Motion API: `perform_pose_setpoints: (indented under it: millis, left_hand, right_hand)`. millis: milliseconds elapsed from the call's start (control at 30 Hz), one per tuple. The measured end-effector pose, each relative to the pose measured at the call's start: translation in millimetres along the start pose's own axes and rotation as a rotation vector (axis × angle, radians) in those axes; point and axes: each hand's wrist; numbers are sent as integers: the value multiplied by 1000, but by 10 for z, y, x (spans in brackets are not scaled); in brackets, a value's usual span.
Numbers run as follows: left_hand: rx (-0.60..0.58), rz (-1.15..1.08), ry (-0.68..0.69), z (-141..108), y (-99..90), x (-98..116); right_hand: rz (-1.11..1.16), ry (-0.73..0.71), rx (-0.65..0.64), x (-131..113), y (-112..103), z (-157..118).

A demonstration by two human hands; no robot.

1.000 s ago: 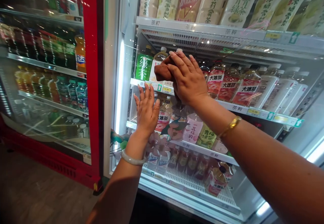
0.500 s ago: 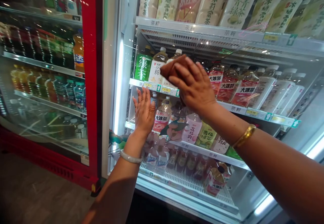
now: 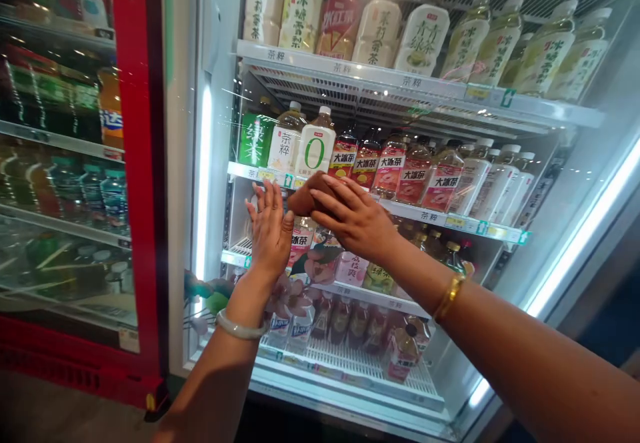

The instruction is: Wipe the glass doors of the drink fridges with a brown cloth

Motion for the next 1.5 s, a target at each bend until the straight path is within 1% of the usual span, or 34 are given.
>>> perform_pose_setpoints:
  millis: [33, 100, 167, 233, 267, 333, 400, 467, 500, 533, 567, 633, 700, 733, 767, 800, 867, 900, 933, 1000, 1067, 1100, 1167, 1200, 1233, 1300, 1333, 1367, 1400, 1433, 1500]
  left_hand:
    - [-27, 7, 27, -6, 21, 43]
    - [-76, 33, 87, -26, 84, 118]
    - [-105, 81, 128, -44, 157, 164]
    - [-112, 132, 136, -43, 206, 177]
    - [-107, 151, 137, -28, 213, 173]
    - [-84, 181, 154, 37, 186, 154]
    - [-64, 212, 187, 150, 115, 131]
    - [-72, 252, 217, 296, 29, 118]
    - [-86, 274, 232, 376, -9, 120]
    - [-103, 296, 249, 457, -41, 130]
    - [-118, 318, 267, 538, -64, 148]
    - [-134, 356, 302, 693, -83, 211]
    - [-133, 388, 315, 830, -74, 300]
    - [-127, 400, 309, 888, -63, 346]
    - [-122, 407, 297, 938, -53, 391]
    - [-117, 408, 279, 977, -43, 430]
    - [-113, 401, 249, 1021, -31, 485]
    - [-117, 398, 248, 1025, -27, 500]
    - [-124, 399, 253, 1021, -23, 509]
    - [-145, 414, 279, 992, -11, 514]
    - [-167, 441, 307, 960, 17, 525]
    - [-170, 452, 314, 952, 39, 540]
    - [-152, 464, 308, 966, 101, 597]
    - [-134, 464, 300, 989, 140, 641]
    - [-118, 462, 294, 1020, 182, 695]
    - [-98, 459, 303, 1099, 274, 828]
    - [-94, 460, 316, 1138, 321, 900]
    - [-91, 462, 328, 1172, 365, 971]
    - [-85, 464, 337, 1198, 406, 1037]
    - [-78, 463, 342, 1214, 442, 1095]
    - [-72, 461, 352, 1216, 493, 1176]
  right_hand:
    - [-2, 39, 11, 98, -43, -71]
    - [-13, 155, 64, 289, -98, -96]
    - [-10, 266, 123, 409, -101, 5]
    - [19, 329, 137, 423, -66, 139]
    - [37, 330, 125, 394, -46, 184]
    - [64, 268, 70, 308, -27, 181]
    - [65, 145, 14, 252, -55, 41]
    - [46, 42, -11, 300, -133, -182]
    - [30, 21, -11, 371, -184, -292]
    - [13, 31, -6, 470, -238, -381]
    - [-3, 73, 5, 587, -292, -438]
    - [-24, 231, 53, 831, -378, -428]
    - [-25, 407, 132, 1007, -418, -268]
    - [-19, 475, 167, 1049, -419, -159]
    - [-13, 513, 193, 1057, -407, -49]
    - [-9, 520, 204, 1033, -386, 43]
    - [-5, 451, 195, 916, -334, 121]
    - [-1, 389, 178, 844, -313, 90]
    - [4, 323, 152, 776, -299, 10]
    - [9, 202, 86, 699, -311, -268]
    - [-2, 126, 30, 742, -373, -612]
    - [-18, 119, 15, 813, -418, -765]
    - [-54, 174, 28, 1023, -514, -958]
    - [-65, 240, 51, 1140, -555, -981]
    - [-66, 325, 82, 1248, -587, -954]
    - [-44, 501, 154, 1393, -613, -789]
    - [-28, 570, 183, 1417, -605, -682]
    - [-15, 609, 200, 1405, -588, -582]
    - [-7, 614, 204, 1363, -563, -506]
    - [-2, 588, 199, 1298, -537, -470]
    - [-1, 471, 177, 1139, -495, -542]
Point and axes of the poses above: each hand's wrist, its own z-axis towards the middle knuckle, its own y-axis out of the palm, x = y × z, and after that the axes turned 14 degrees about -x, right-handed
